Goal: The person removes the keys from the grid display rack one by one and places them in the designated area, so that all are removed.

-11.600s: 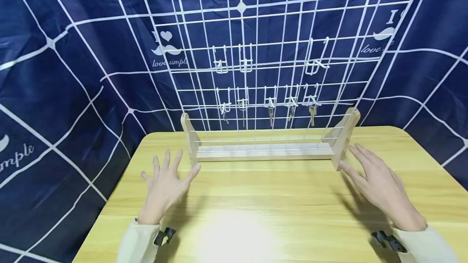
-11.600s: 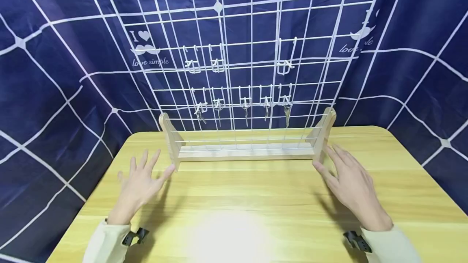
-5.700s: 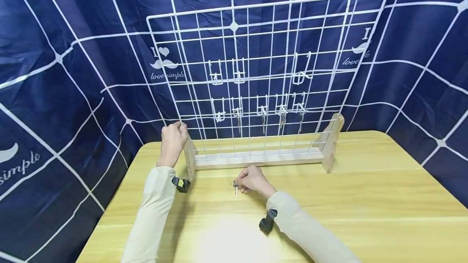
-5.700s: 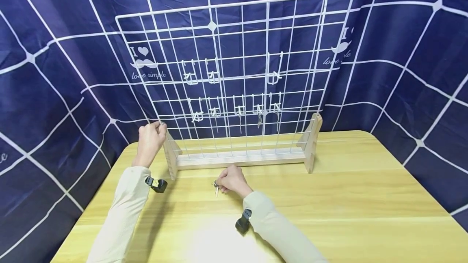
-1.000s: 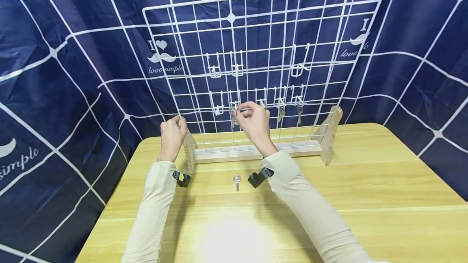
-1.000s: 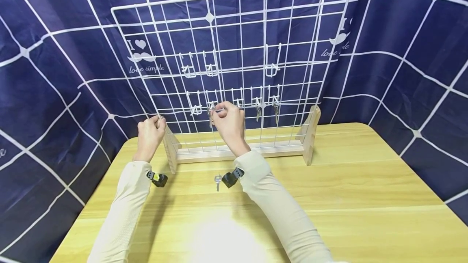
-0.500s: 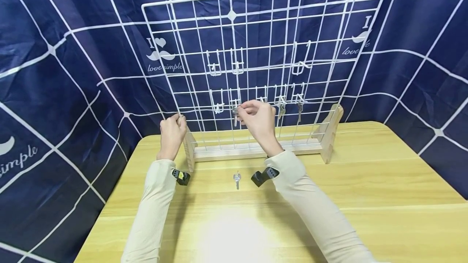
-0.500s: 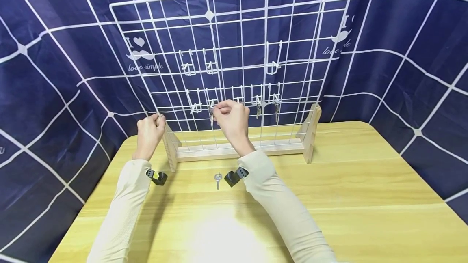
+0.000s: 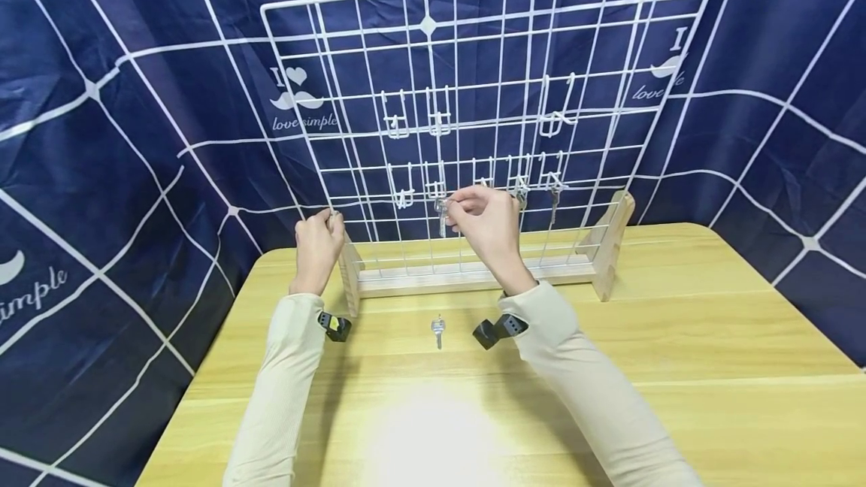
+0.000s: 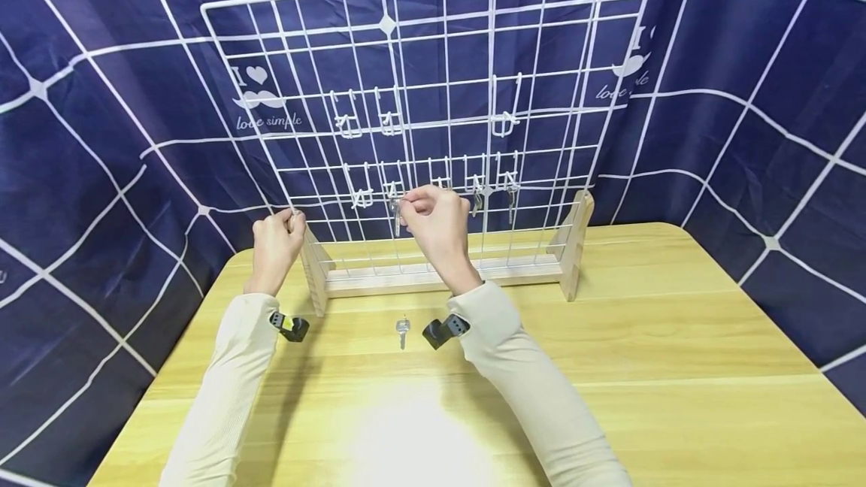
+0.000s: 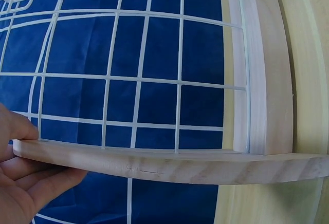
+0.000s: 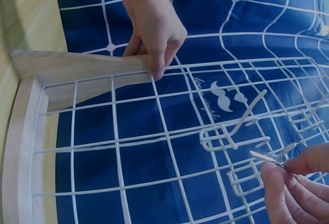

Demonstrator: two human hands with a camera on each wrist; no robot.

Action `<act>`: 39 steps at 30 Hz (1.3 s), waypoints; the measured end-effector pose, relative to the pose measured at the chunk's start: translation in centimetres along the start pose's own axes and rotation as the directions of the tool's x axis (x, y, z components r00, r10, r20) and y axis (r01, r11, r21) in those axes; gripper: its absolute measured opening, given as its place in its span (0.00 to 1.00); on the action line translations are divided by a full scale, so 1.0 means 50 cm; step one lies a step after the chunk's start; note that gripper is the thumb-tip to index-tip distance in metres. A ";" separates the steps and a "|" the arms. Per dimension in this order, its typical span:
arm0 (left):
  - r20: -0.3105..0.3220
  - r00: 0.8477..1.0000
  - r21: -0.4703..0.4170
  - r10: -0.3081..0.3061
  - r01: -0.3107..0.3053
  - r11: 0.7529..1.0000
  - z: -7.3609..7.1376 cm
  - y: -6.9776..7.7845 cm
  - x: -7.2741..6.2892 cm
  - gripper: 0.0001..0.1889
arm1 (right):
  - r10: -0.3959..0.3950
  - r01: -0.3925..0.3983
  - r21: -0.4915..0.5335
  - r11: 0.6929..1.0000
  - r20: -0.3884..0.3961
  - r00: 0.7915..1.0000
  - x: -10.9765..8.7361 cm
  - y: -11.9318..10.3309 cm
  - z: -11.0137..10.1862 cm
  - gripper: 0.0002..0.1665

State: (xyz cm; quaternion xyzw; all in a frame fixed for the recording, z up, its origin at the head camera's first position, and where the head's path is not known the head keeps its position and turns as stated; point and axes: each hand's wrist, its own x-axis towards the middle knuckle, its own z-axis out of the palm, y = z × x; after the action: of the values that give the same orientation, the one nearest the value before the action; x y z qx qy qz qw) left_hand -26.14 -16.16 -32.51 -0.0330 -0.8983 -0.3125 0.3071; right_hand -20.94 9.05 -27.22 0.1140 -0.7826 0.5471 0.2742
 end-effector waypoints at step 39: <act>-0.016 1.000 0.003 0.015 -0.014 1.000 0.003 -0.003 -0.002 0.14 | 0.414 -0.405 -0.086 0.910 0.177 0.893 -0.120 0.190 0.017 0.05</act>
State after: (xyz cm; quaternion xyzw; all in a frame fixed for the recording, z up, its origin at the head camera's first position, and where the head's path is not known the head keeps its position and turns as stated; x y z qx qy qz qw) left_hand -26.19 -16.19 -32.76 -0.0366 -0.8959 -0.3094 0.3167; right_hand -20.83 11.11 -38.30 -0.0078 -0.8243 0.5606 0.0787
